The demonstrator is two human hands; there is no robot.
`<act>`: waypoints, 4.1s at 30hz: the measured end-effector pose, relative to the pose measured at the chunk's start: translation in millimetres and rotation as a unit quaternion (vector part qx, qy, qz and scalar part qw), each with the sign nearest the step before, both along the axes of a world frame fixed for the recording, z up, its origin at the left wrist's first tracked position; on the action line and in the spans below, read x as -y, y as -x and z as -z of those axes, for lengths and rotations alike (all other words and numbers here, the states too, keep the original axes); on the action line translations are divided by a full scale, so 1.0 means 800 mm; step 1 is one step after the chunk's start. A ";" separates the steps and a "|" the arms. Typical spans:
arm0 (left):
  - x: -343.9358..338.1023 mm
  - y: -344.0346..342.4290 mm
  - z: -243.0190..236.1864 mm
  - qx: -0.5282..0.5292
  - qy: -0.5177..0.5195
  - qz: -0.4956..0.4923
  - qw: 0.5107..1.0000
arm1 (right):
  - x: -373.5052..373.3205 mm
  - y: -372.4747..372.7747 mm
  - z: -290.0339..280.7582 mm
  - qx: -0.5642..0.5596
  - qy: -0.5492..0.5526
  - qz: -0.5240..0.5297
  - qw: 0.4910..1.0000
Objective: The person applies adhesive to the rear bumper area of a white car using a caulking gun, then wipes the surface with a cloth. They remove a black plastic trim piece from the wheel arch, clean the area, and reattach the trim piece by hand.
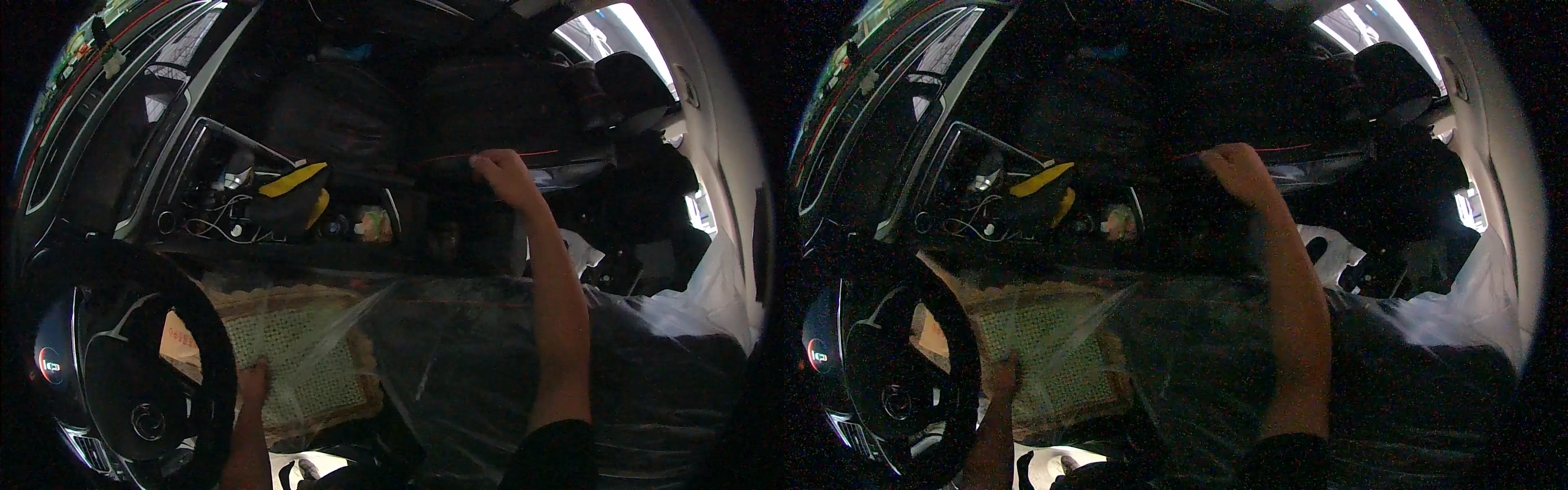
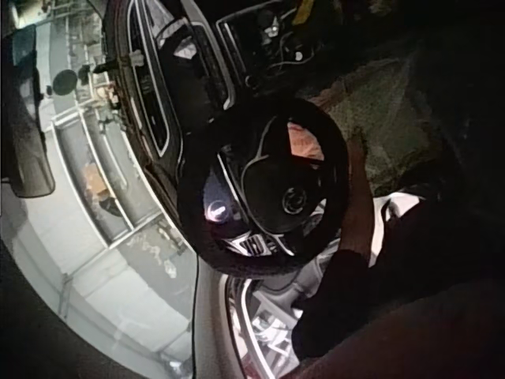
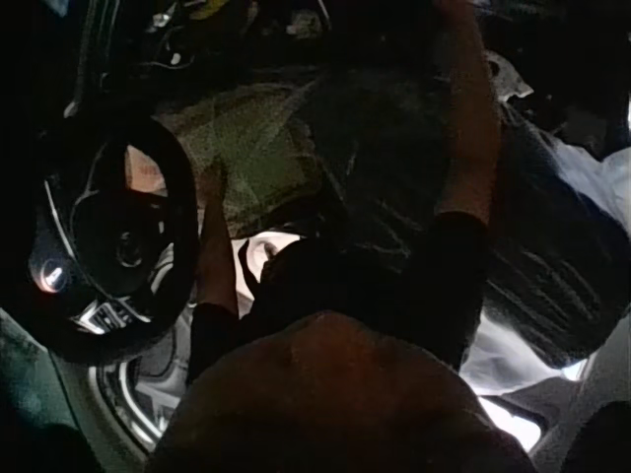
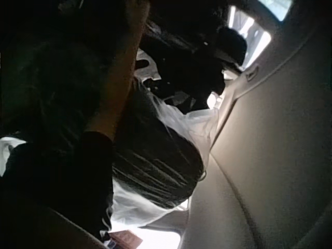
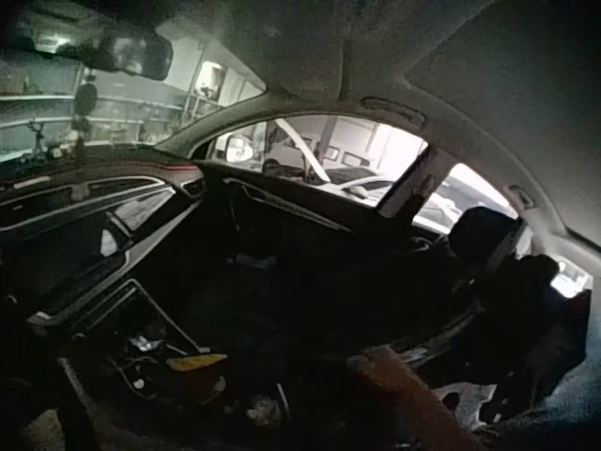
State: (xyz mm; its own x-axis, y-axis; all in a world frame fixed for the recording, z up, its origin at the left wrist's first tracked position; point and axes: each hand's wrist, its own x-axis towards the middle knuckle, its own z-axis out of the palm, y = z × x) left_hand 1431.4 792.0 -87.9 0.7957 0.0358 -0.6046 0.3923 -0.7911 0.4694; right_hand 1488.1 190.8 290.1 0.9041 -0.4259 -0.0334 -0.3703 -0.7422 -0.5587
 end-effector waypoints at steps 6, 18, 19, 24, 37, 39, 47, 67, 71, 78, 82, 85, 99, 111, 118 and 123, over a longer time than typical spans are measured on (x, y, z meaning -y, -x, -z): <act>0.010 -0.007 -0.014 -0.054 0.019 -0.035 0.998 | -0.003 -0.004 -0.017 -0.109 0.047 -0.021 0.993; 0.023 -0.006 -0.026 -0.130 0.028 -0.050 0.990 | 0.011 -0.005 -0.027 -0.404 0.363 -0.137 0.828; 0.023 -0.005 -0.028 -0.133 0.028 -0.058 0.989 | 0.028 0.005 -0.027 -0.392 0.397 -0.150 0.816; 0.021 0.000 -0.026 -0.123 0.034 -0.102 0.986 | 0.068 0.016 -0.069 -0.278 0.068 -0.007 0.958; 0.027 -0.007 -0.041 -0.091 0.220 -0.155 0.959 | 0.017 -0.047 0.167 0.386 0.001 0.213 0.898; 0.035 -0.002 -0.050 -0.041 0.458 -0.192 0.867 | -0.026 -0.066 0.243 0.421 -0.041 0.265 0.866; -0.008 -0.003 0.021 -0.004 0.208 -0.116 0.971 | -0.355 0.013 0.296 0.368 -0.248 0.244 0.862; 0.019 -0.007 -0.059 -0.115 0.210 -0.114 0.964 | -0.170 -0.132 0.314 -0.375 0.347 -0.038 0.859; 0.017 0.006 -0.028 0.013 0.317 -0.111 0.942 | -0.181 -0.128 0.223 -0.291 0.397 -0.057 0.868; 0.013 -0.002 -0.033 -0.137 0.219 -0.168 0.951 | -0.165 -0.040 0.092 -0.023 0.096 -0.023 0.995; 0.004 -0.010 0.001 -0.134 0.280 -0.134 0.941 | -0.287 0.102 0.194 0.165 -0.189 0.101 0.963; 0.018 -0.012 -0.032 -0.008 0.137 0.000 0.991 | -0.425 0.191 0.266 0.251 -0.348 0.208 0.879; -0.038 0.274 -0.161 -0.094 0.440 -0.051 0.892 | -0.669 0.425 0.277 -0.022 -0.063 0.136 0.988; -0.117 0.377 -0.225 -0.261 0.543 -0.070 0.795 | -0.732 0.596 0.217 0.203 -0.236 0.176 0.934; -0.112 0.415 -0.270 -0.315 0.586 0.010 0.746 | -0.732 0.713 0.156 0.271 -0.505 0.306 0.760; -0.103 0.459 -0.289 -0.301 0.588 0.082 0.746 | -0.747 0.823 0.089 0.408 -0.485 0.327 0.702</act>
State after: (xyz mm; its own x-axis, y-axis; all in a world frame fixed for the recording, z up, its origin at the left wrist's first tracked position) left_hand 1064.2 874.7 143.1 0.3022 -0.8693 -0.3912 0.7561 -0.0314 0.6538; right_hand 829.5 788.8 219.1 0.4137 -0.8928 -0.1785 0.2811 0.3118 -0.9076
